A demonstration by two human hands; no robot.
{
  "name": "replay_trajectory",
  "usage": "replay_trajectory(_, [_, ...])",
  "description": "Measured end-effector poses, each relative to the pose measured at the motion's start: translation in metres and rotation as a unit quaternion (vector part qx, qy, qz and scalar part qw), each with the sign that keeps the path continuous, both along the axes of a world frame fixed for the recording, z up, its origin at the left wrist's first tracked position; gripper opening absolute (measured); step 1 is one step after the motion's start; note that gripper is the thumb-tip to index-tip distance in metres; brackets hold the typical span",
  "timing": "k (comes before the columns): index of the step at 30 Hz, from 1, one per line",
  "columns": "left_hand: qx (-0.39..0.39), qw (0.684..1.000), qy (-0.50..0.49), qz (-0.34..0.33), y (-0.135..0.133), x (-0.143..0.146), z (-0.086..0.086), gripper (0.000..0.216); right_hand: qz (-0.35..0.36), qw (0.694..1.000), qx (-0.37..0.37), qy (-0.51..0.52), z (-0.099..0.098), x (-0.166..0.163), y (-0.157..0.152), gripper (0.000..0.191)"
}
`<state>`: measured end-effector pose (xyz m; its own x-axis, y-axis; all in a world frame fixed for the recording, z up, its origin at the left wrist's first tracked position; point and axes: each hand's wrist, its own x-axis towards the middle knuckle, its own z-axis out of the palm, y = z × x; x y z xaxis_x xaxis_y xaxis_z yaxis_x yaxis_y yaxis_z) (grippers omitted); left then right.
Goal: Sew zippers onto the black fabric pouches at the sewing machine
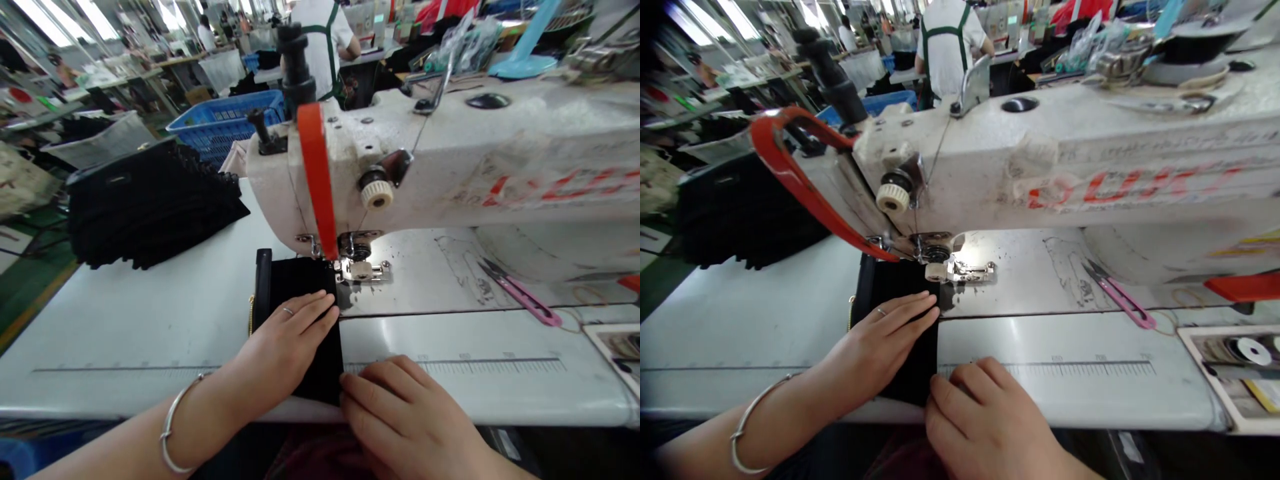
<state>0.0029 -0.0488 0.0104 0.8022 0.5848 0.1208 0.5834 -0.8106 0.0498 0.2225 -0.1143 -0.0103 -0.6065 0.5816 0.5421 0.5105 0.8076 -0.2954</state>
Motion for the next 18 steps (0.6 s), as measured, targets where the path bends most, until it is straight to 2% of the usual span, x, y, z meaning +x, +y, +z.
replay_trajectory(5, [0.022,1.000,0.000,-0.013,0.007,0.003,0.007,0.038,-0.004,1.000,-0.029,-0.008,0.004,0.000,0.008,0.019])
replay_trajectory(10, [-0.005,0.998,-0.032,-0.045,-0.007,0.000,0.019,0.033,0.008,0.996,-0.084,-0.027,0.014,0.003,0.021,0.019])
replay_trajectory(14, [-0.025,0.996,-0.060,-0.061,-0.014,-0.007,0.018,0.031,0.020,0.993,-0.103,-0.046,0.019,0.005,0.032,0.025])
replay_trajectory(18, [-0.027,0.991,-0.104,-0.082,-0.005,-0.010,0.016,0.030,0.027,0.992,-0.102,-0.069,0.020,0.007,0.041,0.026])
